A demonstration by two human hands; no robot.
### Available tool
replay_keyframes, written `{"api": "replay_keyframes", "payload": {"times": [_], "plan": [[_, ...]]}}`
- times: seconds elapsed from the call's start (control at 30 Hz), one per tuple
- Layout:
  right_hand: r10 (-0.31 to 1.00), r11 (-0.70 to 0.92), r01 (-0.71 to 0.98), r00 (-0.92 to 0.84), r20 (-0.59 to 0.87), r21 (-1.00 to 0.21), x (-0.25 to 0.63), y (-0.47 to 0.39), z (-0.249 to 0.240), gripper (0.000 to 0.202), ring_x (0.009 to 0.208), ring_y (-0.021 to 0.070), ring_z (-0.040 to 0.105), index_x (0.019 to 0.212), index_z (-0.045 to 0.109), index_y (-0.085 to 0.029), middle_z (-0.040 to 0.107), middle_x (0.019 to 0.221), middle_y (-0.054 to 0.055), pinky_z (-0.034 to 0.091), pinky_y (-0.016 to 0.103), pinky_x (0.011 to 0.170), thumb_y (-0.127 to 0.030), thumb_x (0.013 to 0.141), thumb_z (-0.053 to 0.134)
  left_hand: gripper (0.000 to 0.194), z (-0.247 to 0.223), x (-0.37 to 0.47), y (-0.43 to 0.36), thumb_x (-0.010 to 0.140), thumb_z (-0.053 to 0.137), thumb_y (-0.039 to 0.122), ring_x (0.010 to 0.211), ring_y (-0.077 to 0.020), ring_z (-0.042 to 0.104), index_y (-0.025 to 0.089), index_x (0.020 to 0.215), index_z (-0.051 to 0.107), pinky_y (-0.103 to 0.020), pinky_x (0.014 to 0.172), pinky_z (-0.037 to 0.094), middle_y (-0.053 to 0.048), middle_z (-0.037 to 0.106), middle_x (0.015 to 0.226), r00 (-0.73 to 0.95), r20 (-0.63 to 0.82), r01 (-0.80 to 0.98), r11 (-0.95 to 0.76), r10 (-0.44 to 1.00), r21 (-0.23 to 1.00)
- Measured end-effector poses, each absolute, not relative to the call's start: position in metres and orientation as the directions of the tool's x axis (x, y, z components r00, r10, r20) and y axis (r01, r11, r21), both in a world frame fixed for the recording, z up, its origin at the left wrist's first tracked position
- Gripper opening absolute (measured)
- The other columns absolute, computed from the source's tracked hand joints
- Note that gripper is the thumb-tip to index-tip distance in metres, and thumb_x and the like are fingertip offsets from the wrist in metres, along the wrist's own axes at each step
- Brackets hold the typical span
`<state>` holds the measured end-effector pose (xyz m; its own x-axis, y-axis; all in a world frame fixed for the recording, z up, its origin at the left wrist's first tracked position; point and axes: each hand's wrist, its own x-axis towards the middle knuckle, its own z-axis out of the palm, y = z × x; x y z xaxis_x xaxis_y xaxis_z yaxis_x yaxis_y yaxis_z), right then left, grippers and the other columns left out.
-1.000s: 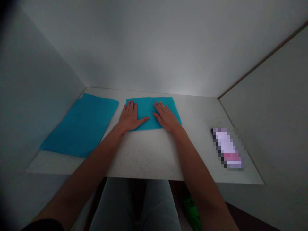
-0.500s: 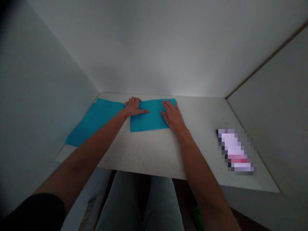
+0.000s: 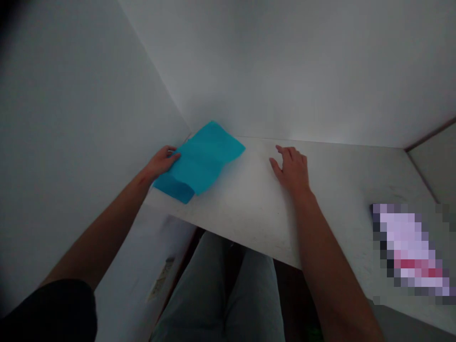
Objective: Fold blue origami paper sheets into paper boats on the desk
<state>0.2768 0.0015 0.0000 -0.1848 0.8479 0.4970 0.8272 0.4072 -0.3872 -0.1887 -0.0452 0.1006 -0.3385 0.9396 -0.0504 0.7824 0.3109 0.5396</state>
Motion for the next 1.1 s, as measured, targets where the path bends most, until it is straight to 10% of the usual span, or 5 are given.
{"api": "replay_keyframes", "payload": {"times": [0.2, 0.37, 0.6, 0.9, 1.1], "plan": [[0.864, 0.403, 0.792, -0.165, 0.476, -0.458, 0.274, 0.001, 0.000, 0.050, 0.093, 0.0295, 0.074, 0.147, 0.068, -0.021, 0.074, 0.131, 0.019, 0.049, 0.055, 0.106, -0.048, 0.110, 0.049, 0.051, 0.079, -0.233, -0.117, 0.105, 0.046, 0.026, 0.134, -0.0376, 0.072, 0.011, 0.152, 0.059, -0.050, 0.114, 0.057, -0.027, 0.071, 0.147, -0.492, -0.065, 0.825, 0.489, 0.868, 0.282], [0.884, 0.382, 0.785, -0.156, 0.440, -0.489, 0.273, -0.001, 0.001, 0.050, 0.081, 0.0250, 0.071, 0.143, 0.070, -0.019, 0.076, 0.123, 0.017, 0.048, 0.053, 0.107, -0.050, 0.111, 0.047, 0.058, 0.067, -0.198, -0.113, 0.109, 0.042, 0.036, 0.156, -0.0436, 0.054, 0.013, 0.160, 0.056, -0.058, 0.129, 0.043, -0.027, 0.052, 0.171, -0.271, 0.117, 0.962, 0.272, 0.956, 0.003], [0.904, 0.372, 0.773, -0.175, 0.391, -0.514, 0.271, 0.000, -0.003, 0.048, 0.087, 0.0278, 0.072, 0.137, 0.073, -0.022, 0.080, 0.114, 0.015, 0.046, 0.053, 0.108, -0.051, 0.113, 0.044, 0.108, 0.039, -0.140, -0.046, 0.107, 0.035, 0.079, 0.176, -0.0439, 0.018, -0.001, 0.178, 0.027, -0.060, 0.141, 0.021, -0.030, 0.021, 0.186, -0.386, -0.152, 0.913, 0.400, 0.910, 0.077], [0.913, 0.379, 0.786, -0.231, 0.338, -0.488, 0.269, 0.005, -0.009, 0.046, 0.092, 0.0279, 0.074, 0.120, 0.078, -0.022, 0.082, 0.106, 0.013, 0.043, 0.050, 0.107, -0.050, 0.113, 0.043, 0.110, 0.018, -0.145, -0.041, 0.100, 0.025, 0.092, 0.177, -0.0470, -0.001, 0.021, 0.184, 0.019, -0.086, 0.132, 0.015, -0.021, 0.002, 0.191, -0.369, -0.180, 0.915, 0.390, 0.912, 0.099], [0.908, 0.384, 0.777, -0.221, 0.356, -0.499, 0.269, 0.007, -0.012, 0.045, 0.089, 0.0280, 0.073, 0.117, 0.078, -0.024, 0.083, 0.102, 0.012, 0.043, 0.050, 0.105, -0.052, 0.113, 0.043, 0.124, 0.039, -0.203, -0.094, 0.096, 0.032, 0.099, 0.178, -0.0405, 0.008, 0.007, 0.180, 0.030, -0.058, 0.144, 0.017, -0.022, 0.017, 0.189, 0.193, -0.139, 0.967, -0.164, 0.971, 0.193]]}}
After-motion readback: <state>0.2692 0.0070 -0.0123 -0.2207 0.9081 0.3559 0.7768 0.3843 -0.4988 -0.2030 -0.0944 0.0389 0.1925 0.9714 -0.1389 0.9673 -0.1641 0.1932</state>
